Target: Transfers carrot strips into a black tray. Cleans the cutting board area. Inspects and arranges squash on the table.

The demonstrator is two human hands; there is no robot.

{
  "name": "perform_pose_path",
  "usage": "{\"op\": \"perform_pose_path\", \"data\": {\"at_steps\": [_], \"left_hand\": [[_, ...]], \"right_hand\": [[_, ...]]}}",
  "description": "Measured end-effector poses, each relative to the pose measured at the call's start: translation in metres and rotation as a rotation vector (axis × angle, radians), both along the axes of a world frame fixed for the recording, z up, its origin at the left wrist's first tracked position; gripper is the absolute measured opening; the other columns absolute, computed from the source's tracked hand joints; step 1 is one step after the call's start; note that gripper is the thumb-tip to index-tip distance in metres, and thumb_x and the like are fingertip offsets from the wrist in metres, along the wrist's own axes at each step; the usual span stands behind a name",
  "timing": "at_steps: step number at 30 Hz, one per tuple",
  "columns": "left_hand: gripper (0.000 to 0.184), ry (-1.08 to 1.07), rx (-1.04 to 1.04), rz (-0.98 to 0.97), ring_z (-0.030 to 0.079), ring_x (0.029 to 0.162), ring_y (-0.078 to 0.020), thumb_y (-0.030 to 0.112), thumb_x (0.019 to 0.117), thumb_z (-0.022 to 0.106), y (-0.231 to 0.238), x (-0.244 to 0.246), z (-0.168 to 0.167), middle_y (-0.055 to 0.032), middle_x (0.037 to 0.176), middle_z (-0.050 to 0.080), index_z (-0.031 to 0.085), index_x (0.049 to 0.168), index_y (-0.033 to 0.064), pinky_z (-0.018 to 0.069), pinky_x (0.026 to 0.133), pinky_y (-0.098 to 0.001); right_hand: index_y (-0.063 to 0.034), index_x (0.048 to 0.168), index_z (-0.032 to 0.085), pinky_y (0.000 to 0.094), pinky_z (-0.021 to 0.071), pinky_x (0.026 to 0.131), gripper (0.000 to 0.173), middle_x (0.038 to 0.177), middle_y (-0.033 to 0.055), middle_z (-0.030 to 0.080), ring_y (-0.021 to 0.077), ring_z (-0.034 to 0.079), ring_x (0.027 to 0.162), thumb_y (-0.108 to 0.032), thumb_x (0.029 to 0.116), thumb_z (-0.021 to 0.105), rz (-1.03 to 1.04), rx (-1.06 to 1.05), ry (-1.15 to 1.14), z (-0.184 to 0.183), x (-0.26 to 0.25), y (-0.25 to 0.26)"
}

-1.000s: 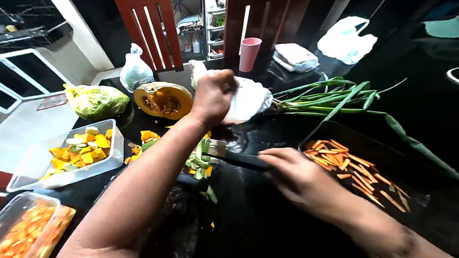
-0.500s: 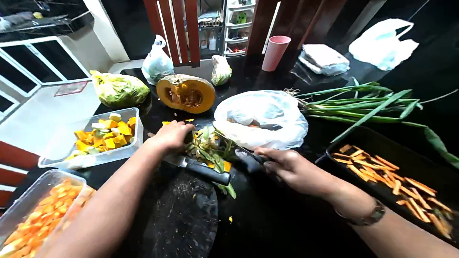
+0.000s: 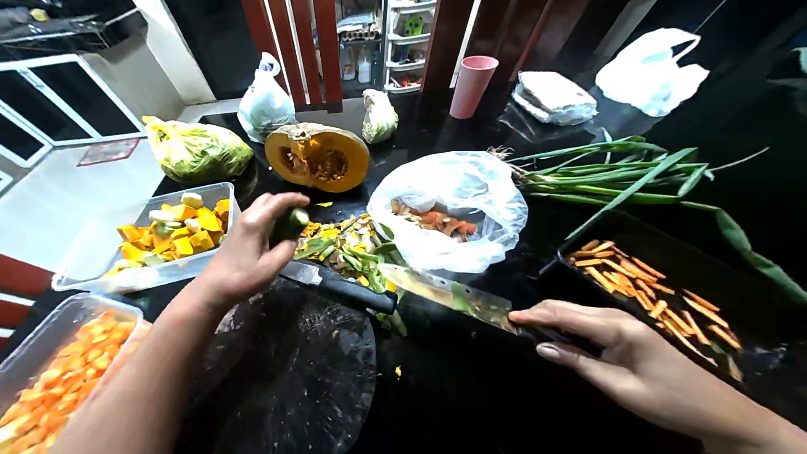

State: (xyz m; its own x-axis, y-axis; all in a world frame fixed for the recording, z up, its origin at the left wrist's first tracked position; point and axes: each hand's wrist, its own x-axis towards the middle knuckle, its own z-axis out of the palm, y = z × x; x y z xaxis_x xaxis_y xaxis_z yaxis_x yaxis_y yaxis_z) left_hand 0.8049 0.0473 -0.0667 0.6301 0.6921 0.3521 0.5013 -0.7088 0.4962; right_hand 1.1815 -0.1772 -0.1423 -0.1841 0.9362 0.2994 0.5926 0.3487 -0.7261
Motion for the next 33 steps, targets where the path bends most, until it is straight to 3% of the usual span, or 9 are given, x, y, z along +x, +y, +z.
{"op": "perform_pose_path", "data": {"at_steps": [2, 5, 10, 14, 18, 23, 26, 29, 33], "left_hand": [[0.051, 0.062, 0.034, 0.017, 0.065, 0.091, -0.0183, 0.02, 0.0794, 0.063, -0.016, -0.013, -0.011, -0.009, 0.11, 0.067, 0.064, 0.129, 0.0064, 0.0558, 0.076, -0.0424], [0.049, 0.16, 0.013, -0.027, 0.069, 0.09, -0.0218, 0.03, 0.0804, 0.081, -0.032, -0.013, -0.029, -0.0088, 0.108, 0.072, 0.071, 0.123, 0.0087, 0.0581, 0.079, -0.0488], [0.054, 0.412, -0.052, -0.259, 0.072, 0.099, -0.0293, 0.011, 0.0806, 0.081, -0.044, 0.022, -0.036, -0.008, 0.134, 0.067, 0.068, 0.133, 0.0149, 0.0587, 0.079, -0.056], [0.035, 0.42, 0.03, -0.295, 0.072, 0.09, -0.0311, 0.006, 0.0821, 0.075, -0.042, 0.025, -0.045, -0.0115, 0.107, 0.072, 0.072, 0.117, 0.0068, 0.0581, 0.074, -0.0528], [0.031, 0.449, 0.022, -0.352, 0.072, 0.088, -0.0321, 0.006, 0.0803, 0.075, -0.054, -0.005, -0.045, -0.0108, 0.104, 0.073, 0.073, 0.111, 0.0078, 0.0579, 0.071, -0.053], [0.036, 0.372, 0.085, -0.336, 0.073, 0.09, -0.0293, 0.014, 0.0804, 0.076, -0.072, -0.034, -0.053, -0.01, 0.111, 0.073, 0.073, 0.116, 0.0088, 0.0602, 0.07, -0.0464], [0.045, 0.308, 0.088, -0.234, 0.071, 0.08, -0.0287, 0.029, 0.0784, 0.082, -0.077, -0.036, -0.062, -0.0146, 0.11, 0.067, 0.072, 0.118, 0.0111, 0.0592, 0.06, -0.0442], [0.059, 0.248, 0.221, -0.115, 0.069, 0.076, -0.0281, 0.059, 0.0832, 0.07, -0.08, -0.035, -0.076, -0.0149, 0.105, 0.068, 0.073, 0.119, 0.0124, 0.0577, 0.058, -0.0429], [0.068, 0.205, 0.378, -0.038, 0.069, 0.08, -0.0284, 0.068, 0.0857, 0.061, -0.084, -0.034, -0.084, -0.0152, 0.104, 0.07, 0.073, 0.125, 0.0136, 0.0557, 0.061, -0.0403]], "right_hand": [[-0.0044, 0.116, 0.075, 0.012, 0.0506, 0.09, 0.032, 0.106, 0.0058, 0.073, 0.0004, 0.065, 0.1, -0.02, 0.0907, 0.062, -0.008, 0.055, -0.089, 0.001, 0.007, -0.005], [-0.0047, 0.115, 0.075, 0.016, 0.0524, 0.09, 0.033, 0.106, 0.0076, 0.074, 0.0047, 0.067, 0.099, -0.018, 0.088, 0.062, -0.06, 0.025, -0.168, 0.0, 0.024, -0.02], [0.0006, 0.114, 0.075, 0.0236, 0.0545, 0.091, 0.034, 0.106, 0.0139, 0.074, 0.0127, 0.07, 0.098, -0.017, 0.0872, 0.062, -0.147, -0.068, -0.228, -0.011, 0.043, -0.05], [-0.0012, 0.112, 0.075, 0.0386, 0.057, 0.088, 0.034, 0.102, 0.0154, 0.074, 0.0261, 0.071, 0.095, -0.014, 0.0844, 0.06, -0.27, -0.047, -0.345, -0.033, 0.042, -0.055], [-0.0007, 0.106, 0.076, 0.0566, 0.0549, 0.083, 0.033, 0.106, 0.022, 0.071, 0.0437, 0.067, 0.098, -0.024, 0.0935, 0.056, -0.298, 0.108, -0.543, -0.034, 0.022, -0.037], [-0.008, 0.13, 0.063, 0.0284, 0.0501, 0.105, 0.035, 0.129, 0.0141, 0.065, 0.0169, 0.061, 0.124, -0.029, 0.1086, 0.047, 0.089, 0.349, -0.253, -0.003, -0.086, 0.033], [-0.0062, 0.138, 0.062, 0.0407, 0.0531, 0.1, 0.042, 0.14, 0.0179, 0.06, 0.0278, 0.061, 0.125, -0.028, 0.1065, 0.046, 0.248, 0.321, -0.25, 0.013, -0.152, 0.11], [-0.0067, 0.133, 0.067, 0.0523, 0.0514, 0.098, 0.038, 0.14, 0.0172, 0.06, 0.0362, 0.059, 0.124, -0.027, 0.1018, 0.057, 0.216, 0.32, -0.323, 0.015, -0.199, 0.198], [-0.0251, 0.14, 0.065, 0.0688, 0.0407, 0.093, 0.044, 0.152, 0.0169, 0.049, 0.046, 0.047, 0.133, -0.033, 0.0961, 0.068, 0.249, 0.078, -0.566, 0.017, -0.242, 0.281]]}}
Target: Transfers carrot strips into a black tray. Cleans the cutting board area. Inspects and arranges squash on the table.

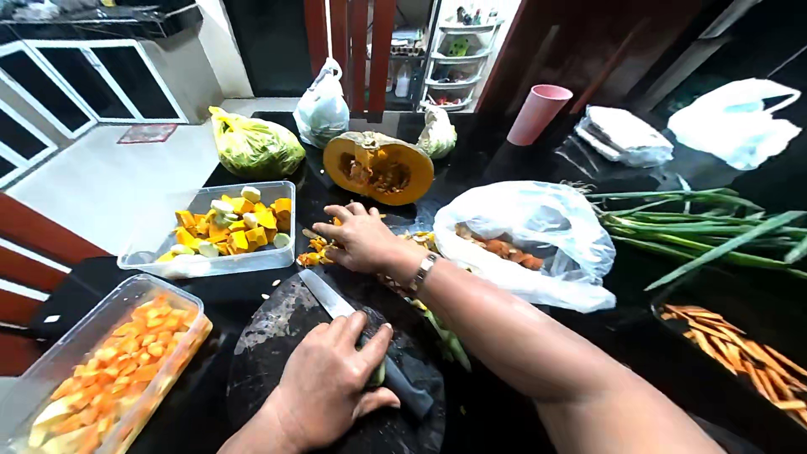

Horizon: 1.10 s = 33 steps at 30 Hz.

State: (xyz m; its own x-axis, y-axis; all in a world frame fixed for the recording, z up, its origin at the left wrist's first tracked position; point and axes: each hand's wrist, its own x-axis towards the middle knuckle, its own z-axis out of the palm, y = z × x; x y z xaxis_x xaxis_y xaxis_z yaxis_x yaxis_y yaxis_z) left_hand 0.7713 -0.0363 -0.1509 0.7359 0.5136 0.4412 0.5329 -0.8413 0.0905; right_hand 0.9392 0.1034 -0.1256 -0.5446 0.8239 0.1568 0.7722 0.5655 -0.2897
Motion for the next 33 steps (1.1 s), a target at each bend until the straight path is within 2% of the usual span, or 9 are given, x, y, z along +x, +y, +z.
{"op": "perform_pose_path", "data": {"at_steps": [3, 6, 10, 14, 17, 20, 24, 29, 33], "left_hand": [[0.061, -0.022, 0.017, -0.004, 0.067, 0.076, -0.0254, 0.063, 0.0889, 0.06, 0.002, -0.004, -0.001, -0.0116, 0.098, 0.069, 0.073, 0.124, 0.0155, 0.053, 0.059, -0.0374], [0.052, -0.026, 0.002, -0.009, 0.066, 0.075, -0.024, 0.055, 0.0905, 0.061, 0.004, -0.008, -0.002, -0.0101, 0.097, 0.068, 0.073, 0.125, 0.0176, 0.0519, 0.059, -0.0361], [0.05, -0.033, -0.002, -0.013, 0.065, 0.074, -0.0232, 0.055, 0.093, 0.058, 0.003, -0.009, -0.004, -0.0096, 0.096, 0.068, 0.074, 0.123, 0.0187, 0.0504, 0.058, -0.0352], [0.05, -0.029, 0.014, 0.006, 0.065, 0.074, -0.0236, 0.054, 0.0913, 0.059, 0.002, -0.008, -0.004, -0.0098, 0.095, 0.068, 0.075, 0.122, 0.0178, 0.0498, 0.057, -0.035], [0.059, 0.007, 0.02, 0.027, 0.064, 0.075, -0.0247, 0.06, 0.0873, 0.061, 0.001, -0.007, -0.002, -0.0098, 0.094, 0.067, 0.073, 0.126, 0.0177, 0.0499, 0.057, -0.0361], [0.079, 0.063, -0.023, 0.059, 0.065, 0.081, -0.0283, 0.069, 0.076, 0.066, 0.0, -0.007, 0.006, -0.0123, 0.1, 0.066, 0.067, 0.136, 0.0182, 0.0514, 0.062, -0.0406], [0.09, 0.162, -0.071, 0.054, 0.066, 0.085, -0.0325, 0.074, 0.0703, 0.068, 0.0, -0.014, 0.022, -0.0142, 0.105, 0.067, 0.062, 0.142, 0.0201, 0.0527, 0.067, -0.0464], [0.092, 0.28, -0.143, 0.007, 0.067, 0.092, -0.0369, 0.075, 0.0691, 0.068, 0.003, -0.024, 0.03, -0.017, 0.111, 0.067, 0.061, 0.144, 0.0216, 0.0547, 0.07, -0.0511], [0.096, 0.31, -0.193, -0.05, 0.067, 0.095, -0.0382, 0.08, 0.0675, 0.066, 0.008, -0.023, 0.039, -0.0175, 0.113, 0.067, 0.061, 0.144, 0.0226, 0.0544, 0.071, -0.0526]], "right_hand": [[-0.0396, 0.136, 0.067, 0.0796, 0.0285, 0.1, 0.039, 0.162, 0.0049, 0.042, 0.0451, 0.035, 0.145, -0.028, 0.0987, 0.065, 0.077, -0.181, -0.182, -0.004, -0.02, 0.025], [-0.0381, 0.132, 0.071, 0.0816, 0.0239, 0.101, 0.033, 0.159, -0.0042, 0.046, 0.0429, 0.029, 0.149, -0.029, 0.1016, 0.06, 0.158, -0.215, -0.261, -0.009, -0.013, 0.029], [-0.0273, 0.125, 0.076, 0.0786, 0.0344, 0.091, 0.034, 0.147, 0.0027, 0.057, 0.0462, 0.039, 0.14, -0.037, 0.098, 0.057, 0.174, -0.128, -0.189, -0.017, 0.043, 0.011], [-0.0289, 0.135, 0.068, 0.074, 0.0381, 0.09, 0.063, 0.154, 0.0081, 0.05, 0.0487, 0.037, 0.14, -0.069, 0.0934, 0.043, 0.119, -0.098, -0.12, -0.036, 0.101, -0.019], [-0.0276, 0.144, 0.061, 0.0744, 0.0367, 0.094, 0.076, 0.156, 0.0082, 0.047, 0.0483, 0.036, 0.141, -0.076, 0.0889, 0.042, 0.111, -0.131, -0.07, -0.042, 0.116, -0.034], [-0.0264, 0.142, 0.063, 0.0742, 0.0351, 0.097, 0.068, 0.153, 0.0089, 0.051, 0.0481, 0.037, 0.141, -0.07, 0.0932, 0.045, 0.108, -0.154, -0.056, -0.044, 0.118, -0.038], [-0.0192, 0.128, 0.071, 0.0624, 0.0453, 0.089, 0.048, 0.136, 0.0079, 0.064, 0.0418, 0.053, 0.122, -0.05, 0.0983, 0.05, 0.096, -0.012, -0.039, -0.048, 0.115, -0.042], [-0.0097, 0.102, 0.078, 0.0543, 0.0512, 0.073, 0.024, 0.099, 0.0105, 0.073, 0.0369, 0.065, 0.091, -0.023, 0.0866, 0.067, -0.06, 0.122, 0.134, -0.056, 0.102, -0.05], [-0.0047, 0.103, 0.078, 0.057, 0.0531, 0.082, 0.021, 0.101, 0.0157, 0.073, 0.036, 0.069, 0.095, -0.012, 0.0853, 0.07, -0.212, -0.035, 0.275, -0.048, 0.099, -0.05]]}}
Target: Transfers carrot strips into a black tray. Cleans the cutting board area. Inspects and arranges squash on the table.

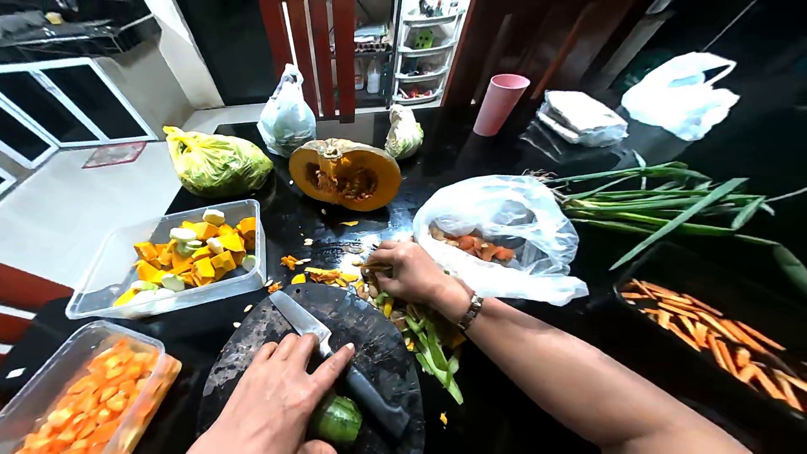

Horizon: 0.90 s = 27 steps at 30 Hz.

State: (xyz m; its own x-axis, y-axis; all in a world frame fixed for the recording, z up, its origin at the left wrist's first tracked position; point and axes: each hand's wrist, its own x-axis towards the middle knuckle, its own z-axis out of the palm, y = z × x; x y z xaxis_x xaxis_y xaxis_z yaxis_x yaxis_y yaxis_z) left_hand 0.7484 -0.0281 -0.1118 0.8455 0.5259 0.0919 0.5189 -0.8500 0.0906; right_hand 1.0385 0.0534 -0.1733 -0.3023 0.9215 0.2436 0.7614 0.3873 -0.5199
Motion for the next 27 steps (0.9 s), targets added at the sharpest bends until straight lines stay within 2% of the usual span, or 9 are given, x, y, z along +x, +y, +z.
{"op": "perform_pose_path", "data": {"at_steps": [3, 6, 9, 12, 15, 18, 20, 22, 27], "left_hand": [[0.077, -0.12, -0.061, -0.026, 0.067, 0.096, -0.0367, 0.074, 0.0818, 0.06, 0.017, 0.013, 0.017, -0.0159, 0.112, 0.068, 0.068, 0.133, 0.0176, 0.0554, 0.072, -0.0533], [0.048, -0.21, -0.203, 0.038, 0.067, 0.106, -0.0352, 0.051, 0.0962, 0.058, 0.048, 0.049, 0.034, -0.0158, 0.114, 0.068, 0.073, 0.119, 0.0109, 0.0563, 0.085, -0.0546], [0.039, -0.295, -0.544, 0.161, 0.063, 0.111, -0.0306, 0.029, 0.0991, 0.062, 0.082, 0.107, 0.042, -0.0178, 0.126, 0.062, 0.067, 0.133, 0.0112, 0.0531, 0.091, -0.0509], [0.043, -0.474, -0.833, 0.203, 0.069, 0.103, -0.0312, 0.017, 0.1005, 0.064, 0.105, 0.167, 0.036, -0.0223, 0.136, 0.06, 0.058, 0.143, 0.0086, 0.0573, 0.085, -0.0491], [0.037, -0.544, -0.942, 0.312, 0.067, 0.1, -0.0336, 0.017, 0.1031, 0.061, 0.12, 0.207, 0.023, -0.0249, 0.127, 0.063, 0.061, 0.136, -0.0001, 0.0566, 0.083, -0.0514], [0.031, -0.639, -0.914, 0.402, 0.068, 0.103, -0.0305, 0.007, 0.1007, 0.059, 0.128, 0.219, 0.015, -0.0236, 0.122, 0.066, 0.063, 0.128, -0.0065, 0.0571, 0.089, -0.049], [0.028, -0.734, -0.872, 0.359, 0.069, 0.096, -0.0247, 0.001, 0.0993, 0.058, 0.127, 0.216, 0.019, -0.0211, 0.119, 0.067, 0.065, 0.126, -0.0061, 0.0573, 0.086, -0.0428], [0.028, -0.743, -0.845, 0.261, 0.068, 0.087, -0.0183, -0.002, 0.0982, 0.057, 0.124, 0.207, 0.03, -0.0182, 0.117, 0.068, 0.066, 0.125, -0.0036, 0.0578, 0.079, -0.0364], [0.035, -0.495, -0.597, 0.289, 0.07, 0.098, -0.0263, 0.001, 0.0973, 0.059, 0.134, 0.152, 0.044, -0.0187, 0.131, 0.064, 0.064, 0.132, 0.0033, 0.058, 0.084, -0.0449]], "right_hand": [[-0.0015, 0.1, 0.077, 0.0471, 0.0563, 0.076, 0.018, 0.094, 0.0126, 0.073, 0.0237, 0.069, 0.084, -0.008, 0.0841, 0.071, -0.089, -0.022, 0.294, 0.014, 0.003, 0.003], [-0.0034, 0.101, 0.074, 0.0262, 0.0509, 0.05, 0.017, 0.077, 0.0016, 0.07, 0.0058, 0.058, 0.056, -0.004, 0.0841, 0.069, -0.113, -0.025, 0.714, 0.054, 0.009, 0.001], [-0.0011, 0.102, 0.07, 0.0218, 0.0534, 0.048, 0.02, 0.077, -0.0007, 0.071, 0.0039, 0.06, 0.054, 0.006, 0.0833, 0.066, -0.074, 0.019, 1.051, 0.106, 0.026, -0.002], [-0.004, 0.101, 0.068, 0.0223, 0.0563, 0.05, 0.021, 0.08, -0.0002, 0.073, 0.0056, 0.064, 0.057, 0.008, 0.0845, 0.064, -0.077, 0.072, 1.127, 0.148, 0.055, -0.011], [-0.0095, 0.098, 0.072, 0.0224, 0.0595, 0.056, 0.024, 0.082, -0.0025, 0.075, 0.0048, 0.067, 0.062, 0.006, 0.0818, 0.064, -0.038, 0.081, 1.016, 0.159, 0.089, -0.024], [-0.0081, 0.096, 0.073, 0.026, 0.058, 0.055, 0.024, 0.079, -0.0008, 0.073, 0.007, 0.066, 0.061, 0.0, 0.074, 0.071, -0.07, -0.036, 0.63, 0.118, 0.12, -0.026], [-0.0049, 0.113, 0.076, 0.0479, 0.0588, 0.079, 0.036, 0.101, 0.0115, 0.074, 0.0249, 0.071, 0.087, -0.007, 0.0784, 0.085, -0.164, -0.165, 0.118, 0.084, 0.129, -0.025], [-0.0043, 0.117, 0.075, 0.0598, 0.0519, 0.096, 0.034, 0.12, 0.0172, 0.071, 0.036, 0.068, 0.109, -0.007, 0.0843, 0.082, -0.209, -0.067, -0.097, 0.068, 0.125, -0.026], [0.0054, 0.097, 0.072, 0.0405, 0.0597, 0.083, 0.016, 0.1, 0.019, 0.072, 0.0257, 0.071, 0.093, -0.006, 0.0962, 0.061, -0.171, 0.637, -0.01, 0.092, 0.097, -0.077]]}}
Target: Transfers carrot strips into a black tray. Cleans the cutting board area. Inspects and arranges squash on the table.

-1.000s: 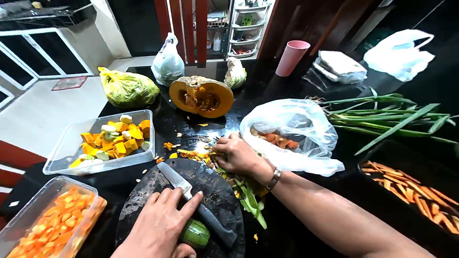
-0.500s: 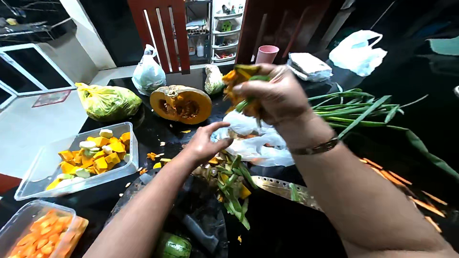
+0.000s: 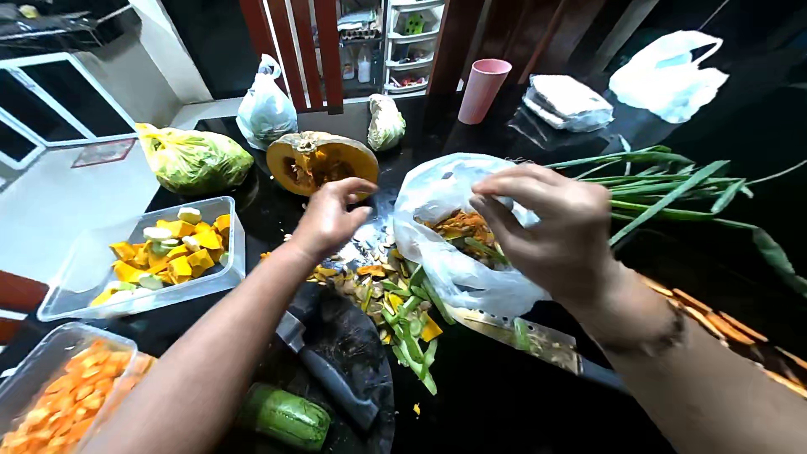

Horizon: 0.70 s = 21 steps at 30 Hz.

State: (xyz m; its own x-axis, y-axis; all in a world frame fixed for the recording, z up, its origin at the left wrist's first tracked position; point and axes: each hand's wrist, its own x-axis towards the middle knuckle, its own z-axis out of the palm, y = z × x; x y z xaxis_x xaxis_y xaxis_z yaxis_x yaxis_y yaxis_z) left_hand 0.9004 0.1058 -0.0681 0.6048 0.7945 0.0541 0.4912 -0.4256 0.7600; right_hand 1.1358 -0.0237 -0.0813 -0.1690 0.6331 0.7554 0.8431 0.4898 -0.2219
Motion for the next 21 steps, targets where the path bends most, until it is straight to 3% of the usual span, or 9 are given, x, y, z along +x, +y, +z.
{"op": "perform_pose_path", "data": {"at_steps": [3, 5, 7, 9, 11, 13, 15, 17, 21], "left_hand": [[0.041, 0.465, 0.02, 0.1, 0.064, 0.112, -0.0443, 0.015, 0.098, 0.067, 0.019, -0.048, -0.011, -0.029, 0.124, 0.063, 0.059, 0.133, -0.0044, 0.0489, 0.098, -0.0634], [0.058, 0.845, -0.054, 0.101, 0.061, 0.119, -0.0479, 0.036, 0.0957, 0.073, 0.024, -0.065, -0.023, -0.0309, 0.122, 0.065, 0.06, 0.132, -0.0068, 0.0453, 0.101, -0.0668], [0.073, 1.073, -0.098, 0.114, 0.056, 0.125, -0.0483, 0.053, 0.0923, 0.072, 0.02, -0.066, -0.027, -0.0311, 0.124, 0.063, 0.06, 0.13, -0.0086, 0.0424, 0.105, -0.0646], [0.084, 1.103, -0.132, 0.15, 0.053, 0.129, -0.0491, 0.058, 0.0911, 0.07, 0.012, -0.061, -0.024, -0.0334, 0.129, 0.059, 0.054, 0.135, -0.0113, 0.0432, 0.104, -0.0643], [0.083, 1.05, -0.174, 0.151, 0.056, 0.126, -0.0482, 0.053, 0.0933, 0.07, 0.004, -0.052, -0.022, -0.0336, 0.129, 0.058, 0.046, 0.139, -0.0115, 0.0464, 0.102, -0.063], [0.076, 0.97, -0.197, 0.091, 0.06, 0.12, -0.0461, 0.047, 0.095, 0.071, -0.003, -0.042, -0.022, -0.0318, 0.124, 0.061, 0.045, 0.14, -0.0085, 0.0477, 0.1, -0.062], [0.078, 0.955, -0.193, 0.026, 0.058, 0.123, -0.047, 0.045, 0.0943, 0.073, -0.014, -0.026, -0.019, -0.0328, 0.131, 0.056, 0.043, 0.142, -0.0082, 0.0476, 0.101, -0.0619], [0.078, 0.919, -0.18, -0.076, 0.056, 0.124, -0.0478, 0.043, 0.0929, 0.075, -0.026, -0.007, -0.02, -0.0347, 0.137, 0.05, 0.045, 0.141, -0.0111, 0.0471, 0.101, -0.0617], [0.043, 0.796, -0.142, -0.3, 0.063, 0.112, -0.0412, 0.019, 0.0954, 0.073, -0.046, 0.033, -0.022, -0.0294, 0.118, 0.063, 0.06, 0.12, -0.0125, 0.0501, 0.095, -0.0569]], "right_hand": [[-0.0009, 0.101, 0.07, 0.0291, 0.0579, 0.088, 0.018, 0.101, 0.0134, 0.072, 0.0175, 0.07, 0.099, -0.016, 0.0985, 0.059, 0.255, -0.106, 0.069, -0.03, -0.04, -0.056], [0.002, 0.126, 0.066, 0.0394, 0.0548, 0.1, 0.046, 0.127, 0.0229, 0.066, 0.0317, 0.065, 0.119, -0.033, 0.0968, 0.063, 0.259, -0.306, -0.064, -0.067, -0.06, -0.082], [-0.0021, 0.146, 0.053, 0.0561, 0.0456, 0.109, 0.077, 0.149, 0.0329, 0.047, 0.0493, 0.048, 0.137, -0.054, 0.0901, 0.064, 0.183, -0.466, -0.175, -0.097, -0.066, -0.09], [-0.0081, 0.156, 0.043, 0.0636, 0.0431, 0.105, 0.088, 0.156, 0.0368, 0.035, 0.0545, 0.042, 0.139, -0.069, 0.0923, 0.049, 0.11, -0.554, -0.182, -0.112, -0.065, -0.086], [-0.0113, 0.16, 0.035, 0.0617, 0.0463, 0.099, 0.095, 0.16, 0.035, 0.028, 0.0522, 0.047, 0.135, -0.077, 0.0926, 0.038, 0.039, -0.626, -0.156, -0.114, -0.066, -0.076], [-0.0129, 0.162, 0.031, 0.0608, 0.0498, 0.094, 0.1, 0.164, 0.032, 0.022, 0.0504, 0.051, 0.133, -0.081, 0.0901, 0.037, 0.007, -0.698, -0.133, -0.11, -0.071, -0.065], [-0.0113, 0.163, 0.027, 0.0617, 0.0515, 0.09, 0.106, 0.166, 0.0316, 0.018, 0.0505, 0.056, 0.127, -0.082, 0.0869, 0.043, 0.025, -0.765, -0.107, -0.106, -0.072, -0.052], [-0.0076, 0.163, 0.027, 0.0607, 0.0526, 0.088, 0.106, 0.164, 0.0332, 0.021, 0.0501, 0.061, 0.119, -0.081, 0.0883, 0.044, 0.035, -0.772, -0.099, -0.107, -0.07, -0.042], [0.0008, 0.159, 0.032, 0.0569, 0.055, 0.087, 0.103, 0.155, 0.0346, 0.039, 0.0467, 0.066, 0.109, -0.074, 0.0908, 0.051, 0.055, -0.713, -0.074, -0.11, -0.065, -0.026]]}}
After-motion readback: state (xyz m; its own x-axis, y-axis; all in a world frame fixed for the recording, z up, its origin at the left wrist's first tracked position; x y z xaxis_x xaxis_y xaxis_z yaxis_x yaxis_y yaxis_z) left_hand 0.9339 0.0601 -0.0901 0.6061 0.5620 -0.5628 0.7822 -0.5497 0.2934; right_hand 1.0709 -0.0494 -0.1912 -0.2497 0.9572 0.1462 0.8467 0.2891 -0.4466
